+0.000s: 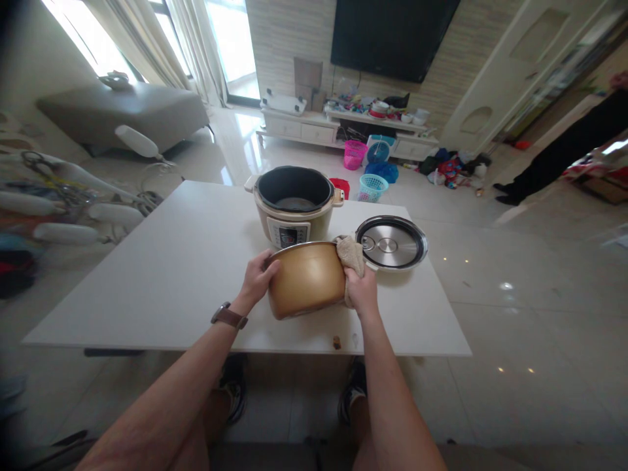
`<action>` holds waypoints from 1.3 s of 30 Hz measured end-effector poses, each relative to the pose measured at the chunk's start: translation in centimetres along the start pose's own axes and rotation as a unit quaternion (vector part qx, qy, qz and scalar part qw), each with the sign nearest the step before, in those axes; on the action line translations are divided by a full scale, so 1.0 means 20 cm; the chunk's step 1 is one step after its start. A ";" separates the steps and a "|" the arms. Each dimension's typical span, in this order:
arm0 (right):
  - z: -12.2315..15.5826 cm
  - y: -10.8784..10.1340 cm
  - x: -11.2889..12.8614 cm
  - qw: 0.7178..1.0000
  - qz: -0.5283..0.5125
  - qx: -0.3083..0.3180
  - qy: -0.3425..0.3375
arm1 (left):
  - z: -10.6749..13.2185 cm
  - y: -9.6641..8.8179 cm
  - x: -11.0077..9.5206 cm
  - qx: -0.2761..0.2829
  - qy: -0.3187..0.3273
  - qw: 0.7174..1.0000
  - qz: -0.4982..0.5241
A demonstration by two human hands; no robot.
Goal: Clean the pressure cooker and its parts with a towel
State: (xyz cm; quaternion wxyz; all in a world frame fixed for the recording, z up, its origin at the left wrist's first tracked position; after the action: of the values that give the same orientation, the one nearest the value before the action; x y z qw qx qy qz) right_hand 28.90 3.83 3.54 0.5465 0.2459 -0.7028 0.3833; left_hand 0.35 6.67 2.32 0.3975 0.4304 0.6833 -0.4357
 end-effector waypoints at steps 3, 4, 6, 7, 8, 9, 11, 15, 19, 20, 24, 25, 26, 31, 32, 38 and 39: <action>0.00 0.00 0.00 1.000 0.004 -0.001 -0.013 | -0.01 0.01 -0.05 -0.001 -0.003 1.000 0.011; 0.00 0.00 0.01 1.000 0.005 0.000 -0.022 | -0.01 0.01 -0.06 -0.004 -0.001 1.000 0.007; 0.02 0.00 0.03 0.999 0.013 0.008 -0.047 | -0.01 0.02 -0.07 -0.009 0.004 1.000 -0.007; 0.03 0.00 0.05 0.998 0.020 0.014 -0.065 | -0.01 0.03 -0.07 -0.010 0.005 1.000 -0.012; 0.04 0.00 0.08 0.995 0.030 0.021 -0.088 | -0.01 0.03 -0.07 -0.010 0.006 1.000 -0.015; 0.06 0.00 0.11 0.992 0.042 0.029 -0.117 | -0.01 0.03 -0.07 -0.009 0.007 1.000 -0.018; 0.12 0.00 0.20 0.977 0.071 0.053 -0.195 | -0.01 0.04 -0.07 -0.005 0.008 1.000 -0.021; 0.27 0.03 0.37 0.909 0.155 0.134 -0.364 | -0.01 0.04 -0.06 -0.004 0.011 1.000 -0.015; 0.35 0.06 0.42 0.870 0.202 0.167 -0.417 | 0.00 0.05 -0.05 -0.002 0.017 1.000 0.002; 0.35 0.05 0.42 0.874 0.198 0.162 -0.413 | 0.00 0.05 -0.05 0.000 0.013 1.000 0.001; 0.27 0.04 0.36 0.909 0.140 0.131 -0.371 | 0.01 0.04 -0.06 0.001 -0.002 1.000 -0.014; 0.24 0.03 0.34 0.919 0.120 0.123 -0.354 | 0.01 0.04 -0.06 -0.001 -0.004 1.000 -0.015; 0.22 0.03 0.31 0.930 0.099 0.115 -0.335 | 0.01 0.04 -0.06 -0.002 -0.005 1.000 -0.012; 0.11 0.02 0.16 0.984 0.016 0.060 -0.164 | 0.02 0.02 -0.01 -0.011 -0.010 1.000 0.023; 0.09 0.02 0.13 0.990 0.008 0.052 -0.128 | 0.02 0.02 0.01 -0.016 -0.010 0.999 0.029; 0.01 0.01 -0.01 1.000 -0.012 0.010 0.001 | 0.04 0.00 0.11 -0.054 -0.005 0.997 0.047; 0.00 0.01 -0.02 1.000 -0.011 0.008 0.011 | 0.04 0.00 0.12 -0.052 -0.005 0.998 0.046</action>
State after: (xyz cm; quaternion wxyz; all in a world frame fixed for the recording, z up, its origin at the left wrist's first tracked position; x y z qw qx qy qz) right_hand 28.81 3.96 3.09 0.5563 0.2536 -0.6912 0.3853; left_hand -0.23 6.55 -0.02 0.4426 0.4376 0.6826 -0.3830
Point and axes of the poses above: each hand's wrist, its own z-axis away from the middle knuckle, its own y-axis out of the palm, x = y × z, the point moved 3 cm from there along -z, towards the middle knuckle, and after that the axes turned 10 degrees about -x, right-handed, at the moved point
